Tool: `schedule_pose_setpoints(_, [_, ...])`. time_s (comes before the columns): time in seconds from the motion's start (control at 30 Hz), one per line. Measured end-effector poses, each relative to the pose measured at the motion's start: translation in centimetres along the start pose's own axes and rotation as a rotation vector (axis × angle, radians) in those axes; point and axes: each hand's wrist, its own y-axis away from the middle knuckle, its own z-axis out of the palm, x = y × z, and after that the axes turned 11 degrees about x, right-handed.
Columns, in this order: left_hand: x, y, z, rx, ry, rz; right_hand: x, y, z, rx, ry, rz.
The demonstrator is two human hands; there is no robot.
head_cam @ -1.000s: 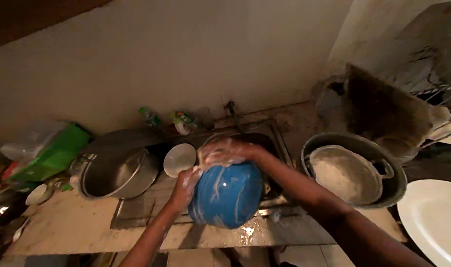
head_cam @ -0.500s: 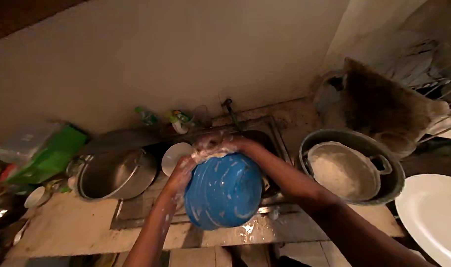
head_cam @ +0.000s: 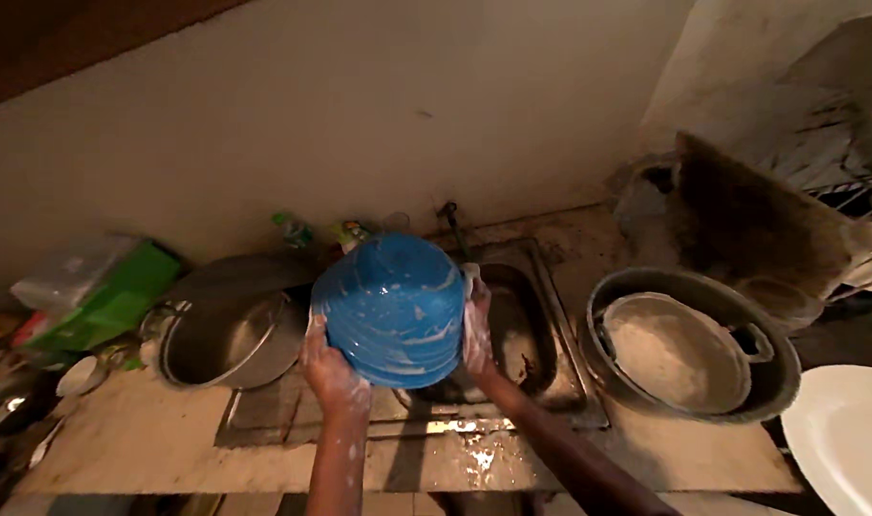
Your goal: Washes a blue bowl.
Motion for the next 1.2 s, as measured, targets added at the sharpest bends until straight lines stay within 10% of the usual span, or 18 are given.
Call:
schedule_pose_setpoints(0.37, [-1.5,3.6,0.2,-0.027,0.017,0.483,-5.4,2.9,2.3,-0.354,0.155,-0.75])
schedule_pose_setpoints(0.57, [-1.9,3.3,-1.5,-0.282,0.091,0.512,-9.0,1.4,4.5,-0.397,0.137,-0.788])
schedule_pose_setpoints(0.73, [-1.1,3.1,-2.6,-0.565,-0.326,0.764,-12.2,-2.6,6.1,-0.68,0.145,-0.536])
schedule_pose_setpoints(0.9, [-8.1,-0.4,-4.4,-0.537,-0.116,0.393,-6.3,-0.6,7.0,-0.852,0.094,0.002])
schedule_pose_setpoints(1.2, [-9.6,1.6,-6.9,-0.383,0.09,-0.285,-1.8,7.3,5.2,-0.459,0.182,-0.13])
